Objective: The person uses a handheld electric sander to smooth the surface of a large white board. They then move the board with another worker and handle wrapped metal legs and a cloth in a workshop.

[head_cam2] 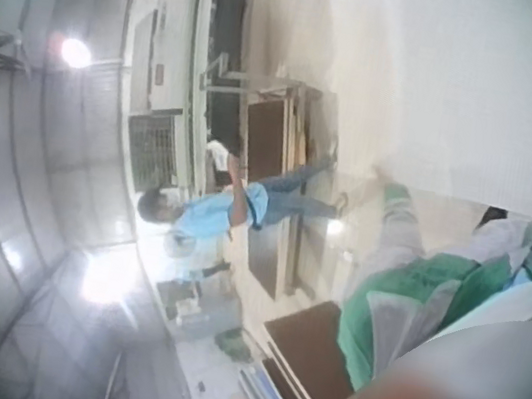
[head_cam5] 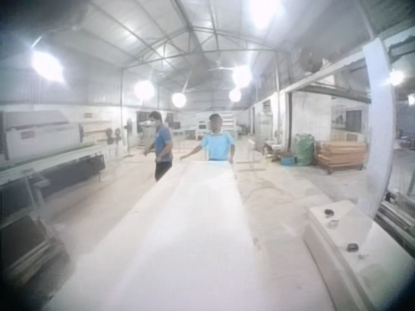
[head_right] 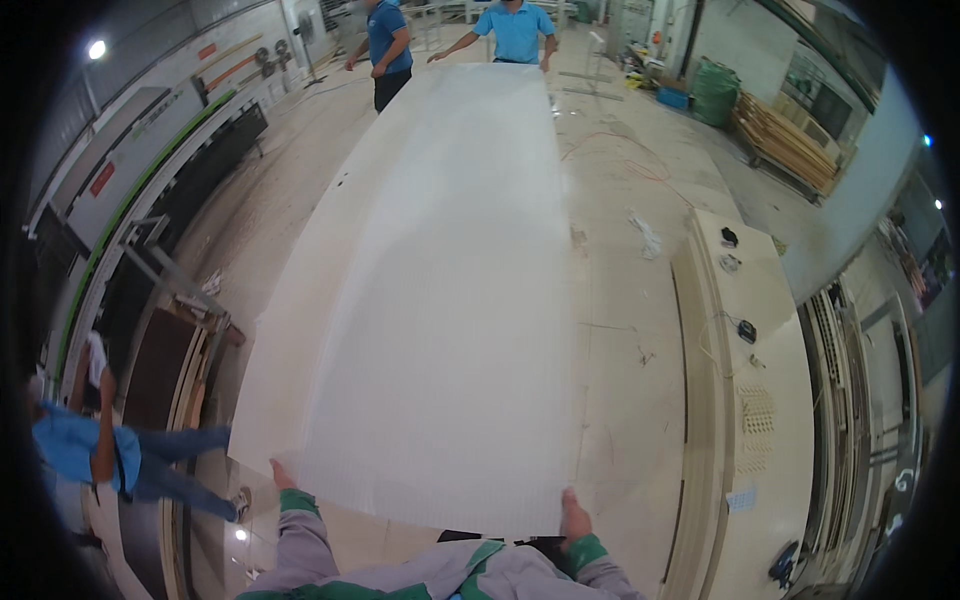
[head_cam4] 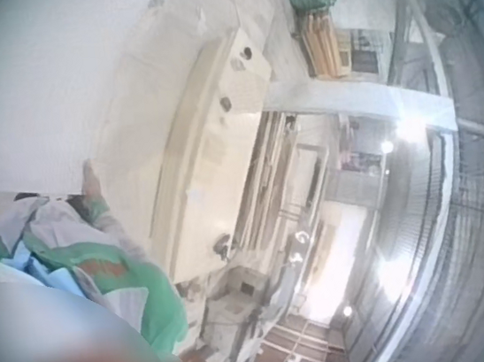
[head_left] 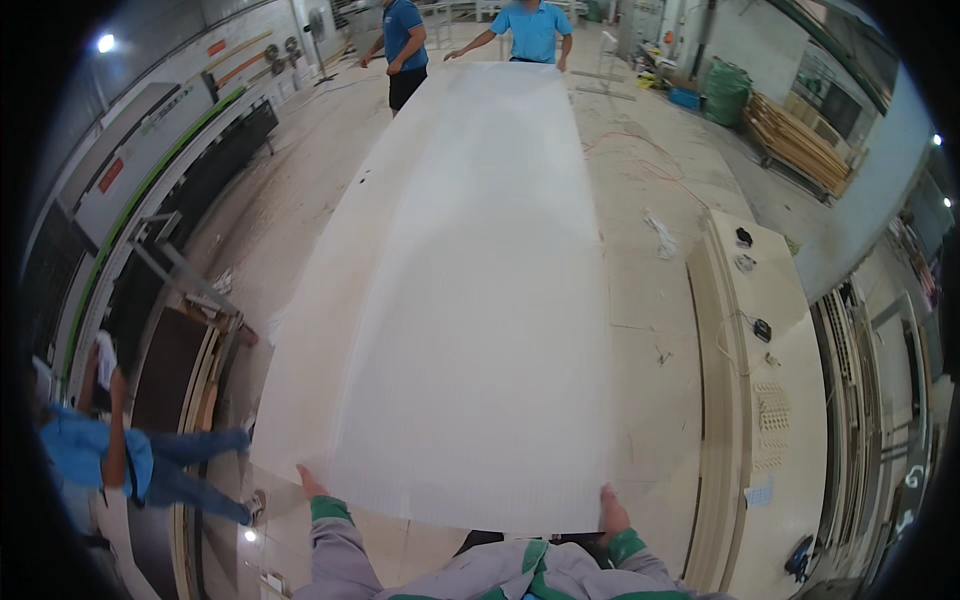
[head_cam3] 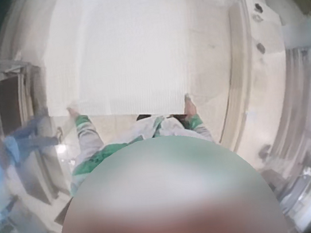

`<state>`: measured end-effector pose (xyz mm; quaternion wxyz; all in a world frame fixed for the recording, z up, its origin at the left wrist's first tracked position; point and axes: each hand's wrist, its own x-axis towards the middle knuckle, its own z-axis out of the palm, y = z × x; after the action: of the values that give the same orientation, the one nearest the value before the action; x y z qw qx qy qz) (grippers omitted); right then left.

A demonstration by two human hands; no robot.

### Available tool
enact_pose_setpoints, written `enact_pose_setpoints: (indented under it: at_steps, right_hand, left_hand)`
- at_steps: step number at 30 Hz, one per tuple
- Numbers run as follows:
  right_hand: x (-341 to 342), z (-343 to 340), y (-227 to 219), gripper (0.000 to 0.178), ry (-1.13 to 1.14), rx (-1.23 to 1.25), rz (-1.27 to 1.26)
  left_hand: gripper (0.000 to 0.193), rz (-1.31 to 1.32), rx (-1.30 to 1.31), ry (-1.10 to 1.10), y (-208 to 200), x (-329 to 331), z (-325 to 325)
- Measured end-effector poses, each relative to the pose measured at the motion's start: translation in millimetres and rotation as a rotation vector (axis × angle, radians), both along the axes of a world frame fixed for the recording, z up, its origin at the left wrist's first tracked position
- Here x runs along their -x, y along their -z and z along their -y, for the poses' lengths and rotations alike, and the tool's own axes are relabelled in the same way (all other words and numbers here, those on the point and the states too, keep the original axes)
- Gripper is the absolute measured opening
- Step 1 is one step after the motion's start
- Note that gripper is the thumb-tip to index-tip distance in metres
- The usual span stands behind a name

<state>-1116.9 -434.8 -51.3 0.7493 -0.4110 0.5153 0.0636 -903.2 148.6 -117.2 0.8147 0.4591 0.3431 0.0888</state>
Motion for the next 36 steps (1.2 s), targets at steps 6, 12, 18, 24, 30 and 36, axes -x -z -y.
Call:
enact_pose_setpoints:
  at_steps: [6,12,18,24,30,36]
  right_hand:
    - [-1,133,-37,0.069,-0.046,-0.021,0.266]
    - [3,271,-73,0.077,-0.258,0.138,0.038]
    - [-23,386,-57,0.069,-0.307,0.03,0.1]
    - [-62,488,-60,0.071,-0.236,0.163,0.184]
    - [-162,599,-43,0.069,-0.185,0.214,0.233]
    - [-307,714,-63,0.065,-0.24,0.251,0.22]
  left_hand:
    - [0.082,0.226,0.303,-0.172,12,56,119]
    - [0.073,-0.025,0.119,-0.43,-22,85,256]
    - [0.065,0.026,0.154,-0.328,-40,93,374]
    - [0.069,0.076,0.267,-0.345,5,69,461]
    - [0.081,0.038,0.358,-0.315,21,1,543]
    - [0.088,-0.065,0.49,-0.305,-47,-143,698]
